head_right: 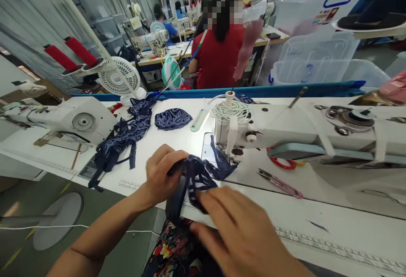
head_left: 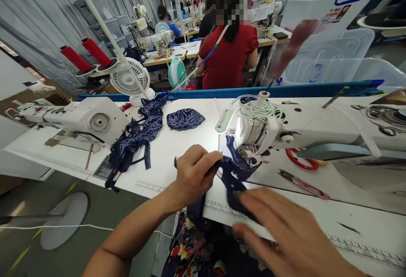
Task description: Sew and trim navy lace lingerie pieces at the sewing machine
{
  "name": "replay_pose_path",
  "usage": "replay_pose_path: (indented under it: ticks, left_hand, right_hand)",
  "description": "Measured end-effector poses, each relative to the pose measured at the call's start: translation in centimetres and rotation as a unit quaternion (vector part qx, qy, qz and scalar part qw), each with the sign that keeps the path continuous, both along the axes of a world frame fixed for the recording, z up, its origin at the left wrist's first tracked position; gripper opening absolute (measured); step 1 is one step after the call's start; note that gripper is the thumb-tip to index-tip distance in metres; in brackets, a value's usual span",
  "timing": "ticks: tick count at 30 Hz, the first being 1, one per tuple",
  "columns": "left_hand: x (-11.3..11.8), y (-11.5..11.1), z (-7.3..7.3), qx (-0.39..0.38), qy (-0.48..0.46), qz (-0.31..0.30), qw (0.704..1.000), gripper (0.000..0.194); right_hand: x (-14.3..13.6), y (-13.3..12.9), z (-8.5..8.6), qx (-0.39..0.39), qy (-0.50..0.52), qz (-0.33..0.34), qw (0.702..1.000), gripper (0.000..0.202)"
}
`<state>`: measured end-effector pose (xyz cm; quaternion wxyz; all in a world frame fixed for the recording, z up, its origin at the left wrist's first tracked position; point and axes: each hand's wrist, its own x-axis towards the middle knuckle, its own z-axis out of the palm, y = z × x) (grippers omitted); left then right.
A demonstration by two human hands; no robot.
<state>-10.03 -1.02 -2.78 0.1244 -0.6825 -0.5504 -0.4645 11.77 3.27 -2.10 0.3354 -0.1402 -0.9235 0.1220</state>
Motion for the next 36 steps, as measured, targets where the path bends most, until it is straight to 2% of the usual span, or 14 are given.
replay_pose_path:
  ticks: [2, 3, 6, 8, 10, 12, 15, 18, 22, 27, 30, 33, 36]
  left_hand:
    - [-0.3, -0.4, -1.9, -0.044, -0.115, -0.024, 0.992, 0.018]
    - [-0.3, -0.6, -3.0, -0.067, -0.165, -0.031, 0.984, 0.020]
    - [-0.4, -1.6, -5.8, -0.109, -0.271, -0.030, 0.956, 0.025]
    - [-0.4, -2.3, -6.6, -0.118, -0.302, -0.037, 0.945, 0.027]
    - [-0.4, -2.8, -6.6, -0.113, -0.302, -0.058, 0.945, 0.030]
    - [-0.6, -3.4, -6.0, -0.110, -0.281, -0.080, 0.950, 0.032]
    - [-0.6, -4.3, -5.1, -0.102, -0.224, -0.082, 0.966, 0.034]
    - [-0.4, -4.8, -4.9, -0.047, -0.109, -0.034, 0.992, 0.041]
    - [-0.4, -4.4, -5.8, 0.005, 0.042, 0.039, 0.998, 0.027]
    - [-1.0, -4.5, -7.4, 0.046, 0.059, 0.053, 0.996, 0.023]
    - [-1.1, -4.8, -7.9, 0.055, 0.056, 0.051, 0.996, 0.021]
    - [-1.0, -4.9, -7.8, 0.046, 0.049, 0.053, 0.996, 0.025]
    - [-0.9, -4.9, -7.1, 0.006, 0.014, 0.037, 0.999, 0.022]
  right_hand:
    - [-0.8, -0.4, -0.8, -0.033, -0.016, 0.050, 0.998, 0.022]
    - [-1.3, -0.2, -1.3, -0.051, -0.010, 0.052, 0.997, 0.018]
    - [-3.0, 0.9, -3.0, -0.050, 0.035, -0.015, 0.998, 0.019]
    - [-4.1, 1.7, -3.8, -0.034, 0.038, -0.044, 0.998, 0.027]
    - [-5.1, 2.2, -4.3, -0.042, 0.026, -0.033, 0.998, 0.027]
    - [-5.9, 2.3, -4.5, -0.046, 0.031, -0.008, 0.998, 0.018]
    - [-6.4, 2.1, -4.7, 0.001, 0.056, 0.003, 0.998, 0.016]
    - [-6.4, 1.8, -4.9, 0.051, 0.063, -0.002, 0.997, 0.021]
    - [-6.1, 1.9, -5.1, 0.067, 0.065, 0.001, 0.996, 0.022]
    - [-5.4, 2.6, -5.8, -0.001, 0.062, 0.034, 0.998, 0.018]
    - [-5.0, 2.9, -6.2, -0.061, 0.060, 0.060, 0.995, 0.015]
    - [-4.7, 3.1, -6.3, -0.137, 0.049, 0.083, 0.986, 0.011]
    - [-4.6, 3.2, -6.4, -0.212, 0.007, 0.101, 0.972, 0.011]
